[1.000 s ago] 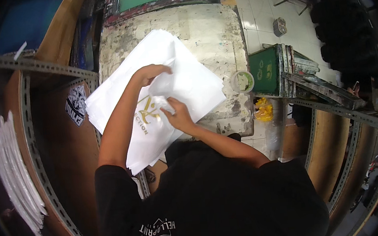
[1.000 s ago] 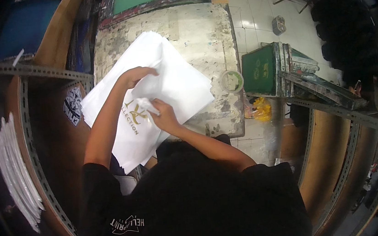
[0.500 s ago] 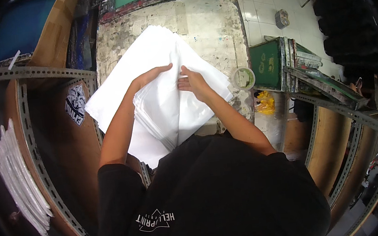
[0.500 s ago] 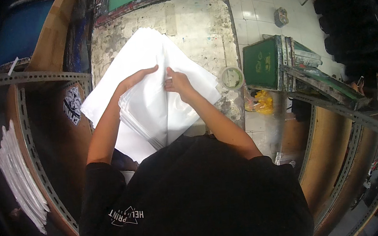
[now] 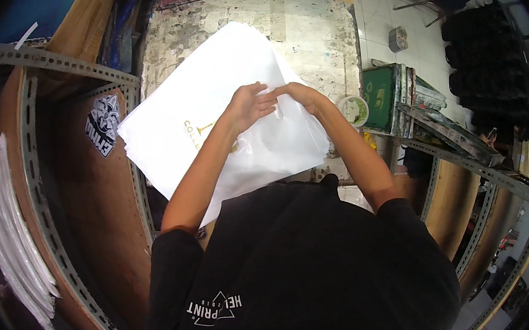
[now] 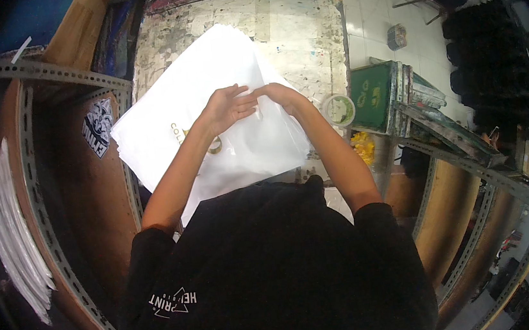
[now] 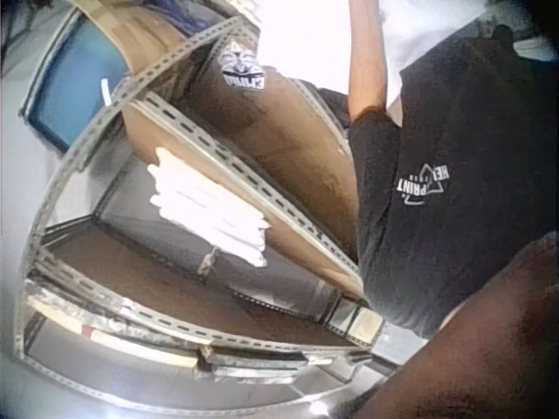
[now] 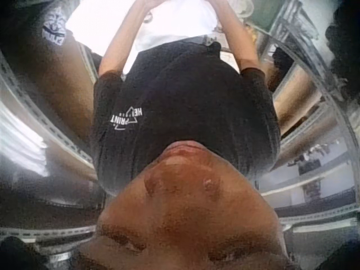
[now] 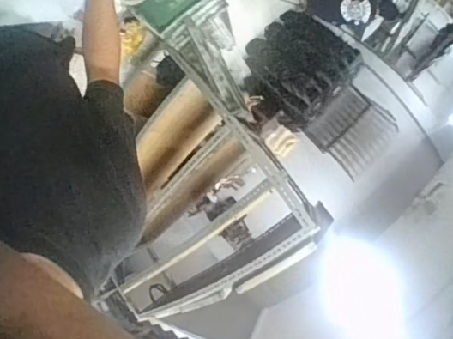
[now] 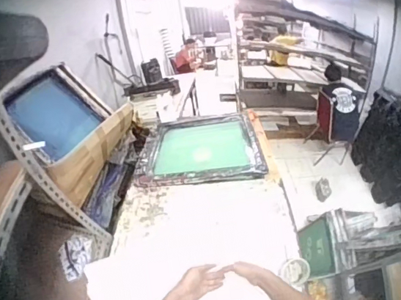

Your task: The person folds white plastic shopping bags and stacks them on a workbench. The person then places the stack into a larger clear plastic bag and seals it.

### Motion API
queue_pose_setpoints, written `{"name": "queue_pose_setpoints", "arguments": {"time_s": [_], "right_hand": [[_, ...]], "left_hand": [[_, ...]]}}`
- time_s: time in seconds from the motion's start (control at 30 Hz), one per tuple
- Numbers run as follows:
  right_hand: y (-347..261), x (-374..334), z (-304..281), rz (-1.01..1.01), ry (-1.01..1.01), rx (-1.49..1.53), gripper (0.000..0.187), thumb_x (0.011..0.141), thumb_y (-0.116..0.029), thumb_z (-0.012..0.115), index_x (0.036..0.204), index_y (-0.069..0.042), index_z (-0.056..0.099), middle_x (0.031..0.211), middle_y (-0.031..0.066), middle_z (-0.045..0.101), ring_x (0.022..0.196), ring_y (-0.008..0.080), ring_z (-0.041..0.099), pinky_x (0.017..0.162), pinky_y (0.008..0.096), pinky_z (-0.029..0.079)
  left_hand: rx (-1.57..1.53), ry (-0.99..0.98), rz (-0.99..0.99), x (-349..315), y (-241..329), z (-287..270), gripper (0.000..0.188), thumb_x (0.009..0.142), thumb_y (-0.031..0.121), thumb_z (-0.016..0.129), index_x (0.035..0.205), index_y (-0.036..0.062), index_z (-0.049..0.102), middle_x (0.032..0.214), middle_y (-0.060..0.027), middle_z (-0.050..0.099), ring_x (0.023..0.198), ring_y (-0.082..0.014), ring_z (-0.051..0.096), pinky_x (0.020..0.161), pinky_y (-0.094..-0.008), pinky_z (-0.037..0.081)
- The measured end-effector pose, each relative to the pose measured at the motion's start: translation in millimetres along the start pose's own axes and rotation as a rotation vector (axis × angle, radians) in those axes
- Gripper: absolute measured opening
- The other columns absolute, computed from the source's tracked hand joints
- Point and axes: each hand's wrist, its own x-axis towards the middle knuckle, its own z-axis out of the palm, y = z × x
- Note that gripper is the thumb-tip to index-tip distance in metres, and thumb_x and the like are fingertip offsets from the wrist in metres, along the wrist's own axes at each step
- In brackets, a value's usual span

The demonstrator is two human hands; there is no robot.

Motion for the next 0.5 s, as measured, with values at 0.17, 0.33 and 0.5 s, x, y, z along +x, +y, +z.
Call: {"name": "queue_pose_setpoints", "arguments": {"time_s": [0.17,0.33,0.5], "right_hand": [[14.5,21.0,-17.3,-0.055,0.058,0.234,0.04,0.09,-0.025,0.065,0.119,0.003,0.065,0.11,0.0194,0.069,0.089,0.0264,0.071,0.08,0.0384,0.06],[-11.3,8.6,-5.3,-0.1,-0.041,0.373,0.05,0.094,-0.03,0.063,0.13,0.004,0.058,0.121,0.0193,0.065,0.102,0.0256,0.068,0.088,0.0376,0.057],[-27.7,8.0,5.9,-0.343,-0.196,0.361,0.075,0.097,-0.044,0.057,0.152,0.003,0.037,0.149,0.0249,0.045,0.138,0.0293,0.047,0.115,0.0395,0.038]], "left_hand": [[-0.102,0.068,0.277,16.0,-30.0,-7.8,0.063,0.106,0.026,0.048,0.153,-0.0088,0.024,0.142,-0.0254,0.048,0.133,-0.0341,0.052,0.117,-0.0423,0.041],[0.141,0.364,0.323,43.0,-32.0,8.5,0.066,0.096,0.038,0.069,0.135,-0.0101,0.048,0.118,-0.0126,0.057,0.113,-0.0235,0.058,0.103,-0.0365,0.046],[0.237,0.468,0.239,56.5,-6.3,14.5,0.068,0.091,0.042,0.073,0.131,-0.0092,0.053,0.119,-0.012,0.058,0.111,-0.0206,0.058,0.102,-0.0332,0.045]]}}
